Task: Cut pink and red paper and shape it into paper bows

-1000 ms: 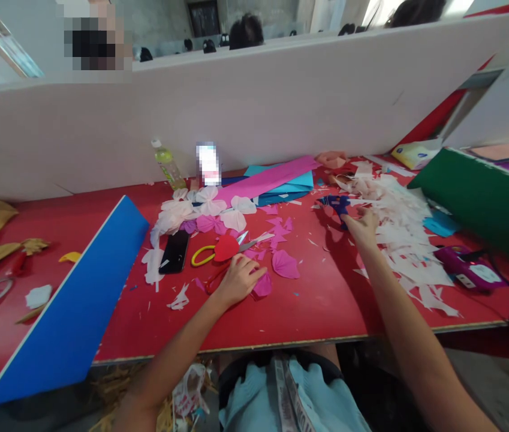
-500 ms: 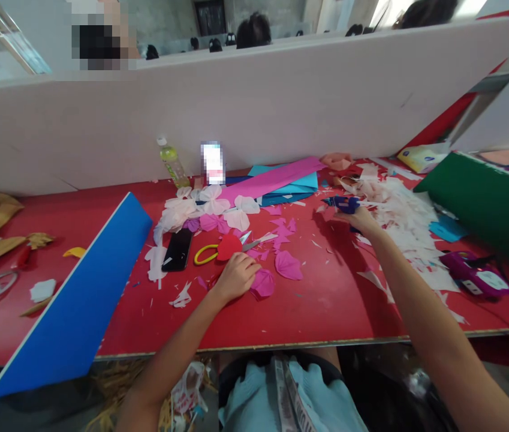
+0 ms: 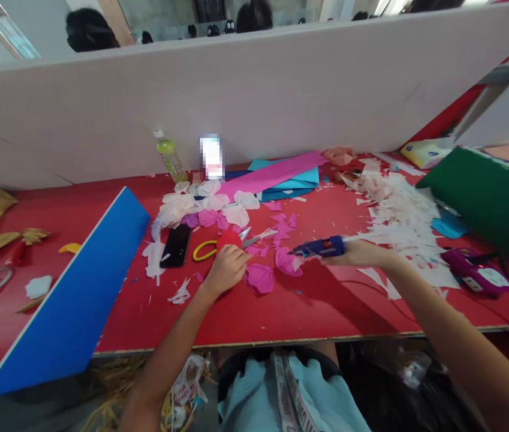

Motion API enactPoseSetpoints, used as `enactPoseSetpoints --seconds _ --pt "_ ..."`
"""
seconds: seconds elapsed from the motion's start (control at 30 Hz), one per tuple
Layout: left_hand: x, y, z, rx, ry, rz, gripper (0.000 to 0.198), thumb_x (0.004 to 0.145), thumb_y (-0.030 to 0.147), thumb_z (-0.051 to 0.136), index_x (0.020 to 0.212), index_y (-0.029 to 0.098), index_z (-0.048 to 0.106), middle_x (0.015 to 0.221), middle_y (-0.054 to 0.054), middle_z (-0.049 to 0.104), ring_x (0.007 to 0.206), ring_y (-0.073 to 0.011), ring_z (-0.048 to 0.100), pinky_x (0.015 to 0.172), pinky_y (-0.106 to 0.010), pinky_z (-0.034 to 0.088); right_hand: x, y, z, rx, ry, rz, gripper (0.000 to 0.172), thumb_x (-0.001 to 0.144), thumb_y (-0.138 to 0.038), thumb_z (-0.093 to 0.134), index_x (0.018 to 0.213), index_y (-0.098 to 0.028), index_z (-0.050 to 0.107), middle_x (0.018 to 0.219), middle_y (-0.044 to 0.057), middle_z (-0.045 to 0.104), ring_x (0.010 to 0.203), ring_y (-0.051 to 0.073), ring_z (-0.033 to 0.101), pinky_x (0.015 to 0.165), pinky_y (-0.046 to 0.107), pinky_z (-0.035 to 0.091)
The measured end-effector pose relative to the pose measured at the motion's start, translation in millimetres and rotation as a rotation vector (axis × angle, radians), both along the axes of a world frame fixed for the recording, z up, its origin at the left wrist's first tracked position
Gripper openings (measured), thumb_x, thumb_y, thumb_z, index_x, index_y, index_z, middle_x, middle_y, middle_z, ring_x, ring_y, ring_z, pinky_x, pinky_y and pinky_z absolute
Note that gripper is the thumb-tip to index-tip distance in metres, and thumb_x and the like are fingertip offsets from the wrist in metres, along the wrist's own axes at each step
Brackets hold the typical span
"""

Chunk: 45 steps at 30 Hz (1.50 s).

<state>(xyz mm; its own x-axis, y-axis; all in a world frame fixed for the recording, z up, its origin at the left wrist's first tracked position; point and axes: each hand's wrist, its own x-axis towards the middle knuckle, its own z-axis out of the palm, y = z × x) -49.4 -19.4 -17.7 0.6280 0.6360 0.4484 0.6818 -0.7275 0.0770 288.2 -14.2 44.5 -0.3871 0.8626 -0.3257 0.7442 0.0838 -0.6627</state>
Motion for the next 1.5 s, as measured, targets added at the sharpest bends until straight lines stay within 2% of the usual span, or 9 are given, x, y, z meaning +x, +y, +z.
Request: enactPoseSetpoints --seconds 0.1,0.3,0.57,0.83,1.27,1.5 --pt "0.0 -0.1 -0.7 0.013 0.001 -0.007 0.020 0.085 0.014 0.046 0.093 0.016 0.064 0.081 -0.005 0.065 0.080 -0.0180 0.051 0.076 -0.033 0.040 -12.8 -6.8 0.3 -0.078 -0.069 0.134 0.050 0.071 -0.055 0.058 0.104 -0.018 0.066 0.095 0.004 0.069 0.082 0.023 0.061 0.073 0.028 0.047" --pt "1.1 -0.5 -1.0 0.027 0.025 -0.023 0.021 0.085 0.014 0.046 0.093 0.016 0.064 0.082 -0.005 0.066 0.078 -0.0180 0.052 0.074 -0.033 0.040 -20.5 -5.7 -6.4 -0.070 -0.075 0.189 0.048 0.078 -0.051 0.052 0.108 -0.016 0.065 0.099 0.005 0.069 0.087 0.023 0.062 0.076 0.027 0.046" --pt "0.5 -1.1 -1.1 0.000 0.041 -0.018 0.020 0.085 0.014 0.046 0.092 0.016 0.065 0.081 -0.005 0.066 0.077 -0.0179 0.054 0.073 -0.032 0.041 -23.7 -1.5 -16.5 -0.066 -0.031 0.205 0.046 0.077 -0.052 0.054 0.109 -0.022 0.067 0.098 0.001 0.070 0.084 0.021 0.063 0.072 0.024 0.047" --pt "0.5 -1.3 -1.4 -0.013 0.027 -0.007 0.018 0.084 0.013 0.047 0.091 0.015 0.064 0.080 -0.004 0.066 0.075 -0.0172 0.054 0.071 -0.031 0.042 -21.4 3.3 -30.8 -0.120 0.057 0.203 0.048 0.078 -0.049 0.053 0.119 -0.025 0.061 0.111 0.000 0.067 0.101 0.025 0.061 0.084 0.029 0.047" --pt "0.2 -1.6 -2.8 -0.027 0.044 0.007 0.020 0.084 0.013 0.047 0.093 0.016 0.065 0.081 -0.005 0.066 0.076 -0.0169 0.055 0.071 -0.030 0.045 -19.7 3.6 -36.5 -0.087 0.043 0.166 0.048 0.076 -0.049 0.054 0.113 -0.021 0.064 0.100 0.001 0.070 0.089 0.024 0.062 0.079 0.029 0.048" --pt "-0.4 -1.4 -5.4 -0.041 0.040 -0.001 0.022 0.086 0.015 0.044 0.092 0.015 0.066 0.080 -0.006 0.066 0.076 -0.0170 0.056 0.072 -0.031 0.046 -21.1 3.3 -30.9 -0.098 0.072 0.196 0.049 0.077 -0.046 0.053 0.118 -0.021 0.062 0.102 0.001 0.069 0.089 0.023 0.061 0.077 0.028 0.047"
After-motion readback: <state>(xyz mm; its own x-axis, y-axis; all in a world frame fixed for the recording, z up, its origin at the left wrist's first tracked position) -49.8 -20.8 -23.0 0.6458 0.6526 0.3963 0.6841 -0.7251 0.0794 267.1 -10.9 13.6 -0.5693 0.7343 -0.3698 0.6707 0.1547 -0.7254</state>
